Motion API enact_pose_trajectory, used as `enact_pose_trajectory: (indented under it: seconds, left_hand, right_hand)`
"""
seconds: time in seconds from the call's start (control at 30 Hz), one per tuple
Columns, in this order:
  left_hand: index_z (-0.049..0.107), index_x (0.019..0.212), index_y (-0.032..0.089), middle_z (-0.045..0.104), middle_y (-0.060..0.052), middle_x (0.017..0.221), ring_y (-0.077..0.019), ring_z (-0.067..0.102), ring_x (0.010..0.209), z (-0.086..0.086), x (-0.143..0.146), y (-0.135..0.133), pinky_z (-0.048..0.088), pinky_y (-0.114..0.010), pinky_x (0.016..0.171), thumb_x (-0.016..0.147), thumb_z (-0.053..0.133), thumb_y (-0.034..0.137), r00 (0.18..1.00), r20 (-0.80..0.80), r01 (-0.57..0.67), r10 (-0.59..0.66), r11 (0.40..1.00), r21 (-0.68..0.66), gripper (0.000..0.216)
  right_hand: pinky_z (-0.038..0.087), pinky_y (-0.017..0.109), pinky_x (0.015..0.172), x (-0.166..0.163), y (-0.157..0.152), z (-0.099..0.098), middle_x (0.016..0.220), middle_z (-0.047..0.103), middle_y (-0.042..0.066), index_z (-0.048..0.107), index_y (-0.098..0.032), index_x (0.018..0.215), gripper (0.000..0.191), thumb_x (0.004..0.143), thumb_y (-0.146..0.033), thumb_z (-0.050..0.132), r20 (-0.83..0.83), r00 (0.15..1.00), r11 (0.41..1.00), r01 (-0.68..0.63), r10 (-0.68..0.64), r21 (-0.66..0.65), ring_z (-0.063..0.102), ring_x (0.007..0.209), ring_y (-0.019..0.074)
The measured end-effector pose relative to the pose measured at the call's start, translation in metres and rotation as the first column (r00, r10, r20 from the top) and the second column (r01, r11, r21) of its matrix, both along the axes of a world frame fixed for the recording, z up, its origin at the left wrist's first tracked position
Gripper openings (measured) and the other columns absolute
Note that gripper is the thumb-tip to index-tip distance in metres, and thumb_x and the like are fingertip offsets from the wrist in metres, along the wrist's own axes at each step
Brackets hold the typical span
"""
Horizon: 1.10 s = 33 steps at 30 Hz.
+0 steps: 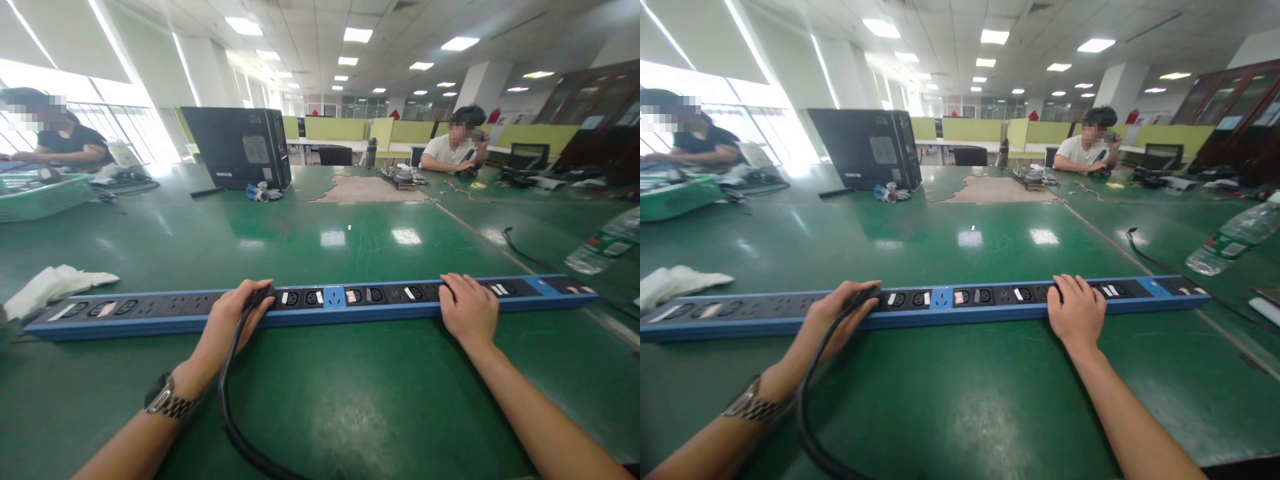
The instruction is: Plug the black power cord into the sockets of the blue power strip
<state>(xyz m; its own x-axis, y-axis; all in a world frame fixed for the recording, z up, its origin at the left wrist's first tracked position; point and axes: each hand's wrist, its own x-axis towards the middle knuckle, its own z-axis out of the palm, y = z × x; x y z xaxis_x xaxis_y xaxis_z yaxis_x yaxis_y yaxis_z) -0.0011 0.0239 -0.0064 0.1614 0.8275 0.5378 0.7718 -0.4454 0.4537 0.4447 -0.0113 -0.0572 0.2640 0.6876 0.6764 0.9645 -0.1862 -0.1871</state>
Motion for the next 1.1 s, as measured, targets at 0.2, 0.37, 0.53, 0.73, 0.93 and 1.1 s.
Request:
enact_pose_trajectory:
  seconds: [0.2, 0.37, 0.53, 0.73, 0.93, 1.1]
  left_hand:
    - [0.067, 0.110, 0.024, 0.076, -0.005, 0.101, -0.0221, 0.073, 0.084, 0.005, 0.015, -0.010, 0.058, -0.033, 0.079, 0.087, 0.061, 0.045, 0.992, 0.113, -0.058, 0.047, 0.994, 0.094, 0.032]
    - [0.066, 0.101, 0.022, 0.077, -0.005, 0.095, -0.0201, 0.072, 0.081, 0.014, 0.076, -0.011, 0.056, -0.031, 0.076, 0.087, 0.063, 0.041, 0.993, 0.098, 0.055, -0.065, 0.994, 0.094, 0.024]
    - [0.064, 0.102, 0.022, 0.076, -0.005, 0.090, -0.0205, 0.071, 0.079, 0.002, 0.113, 0.000, 0.054, -0.031, 0.073, 0.089, 0.062, 0.037, 0.998, 0.017, 0.055, -0.055, 0.998, -0.003, 0.020]
    - [0.065, 0.110, 0.024, 0.076, -0.007, 0.105, -0.0221, 0.071, 0.097, -0.009, 0.114, 0.000, 0.053, -0.034, 0.088, 0.092, 0.059, 0.036, 0.976, -0.116, 0.195, -0.183, 0.976, 0.097, 0.022]
    - [0.068, 0.103, 0.024, 0.077, -0.006, 0.105, -0.0219, 0.071, 0.097, 0.001, 0.114, 0.002, 0.054, -0.036, 0.087, 0.090, 0.062, 0.033, 0.964, -0.009, 0.266, -0.268, 0.954, 0.141, 0.018]
    - [0.062, 0.105, 0.022, 0.077, -0.006, 0.102, -0.0178, 0.073, 0.089, 0.019, 0.153, 0.003, 0.056, -0.029, 0.081, 0.089, 0.064, 0.037, 0.902, 0.392, 0.140, -0.181, 0.981, 0.130, 0.023]
  right_hand:
    - [0.032, 0.045, 0.102, 0.001, 0.001, 0.000, 0.122, 0.070, 0.009, 0.070, -0.018, 0.113, 0.041, 0.093, -0.035, 0.039, 0.008, 1.000, 1.000, -0.003, 0.003, -0.014, 0.054, 0.122, 0.0269]
    - [0.032, 0.045, 0.103, -0.001, 0.000, 0.001, 0.123, 0.070, 0.009, 0.071, -0.018, 0.114, 0.040, 0.094, -0.034, 0.041, 0.004, 1.000, 1.000, 0.003, -0.003, -0.010, 0.054, 0.122, 0.0264]
    - [0.032, 0.044, 0.103, -0.003, 0.000, 0.003, 0.123, 0.070, 0.008, 0.071, -0.018, 0.113, 0.039, 0.093, -0.034, 0.042, -0.008, 1.000, 1.000, 0.003, -0.003, -0.014, 0.054, 0.122, 0.0264]
    - [0.031, 0.045, 0.103, -0.003, 0.000, 0.003, 0.123, 0.070, 0.009, 0.071, -0.019, 0.113, 0.040, 0.093, -0.035, 0.041, -0.022, 1.000, 1.000, 0.008, -0.008, -0.022, 0.054, 0.122, 0.0272]
    - [0.031, 0.044, 0.103, -0.004, 0.000, 0.005, 0.123, 0.070, 0.008, 0.071, -0.019, 0.113, 0.039, 0.092, -0.034, 0.041, -0.041, 0.999, 1.000, 0.007, -0.008, -0.023, 0.053, 0.123, 0.0267]
    - [0.030, 0.044, 0.104, -0.006, 0.000, 0.005, 0.124, 0.070, 0.007, 0.071, -0.019, 0.114, 0.040, 0.094, -0.036, 0.040, -0.035, 0.999, 0.999, 0.014, -0.015, -0.034, 0.053, 0.124, 0.0267]
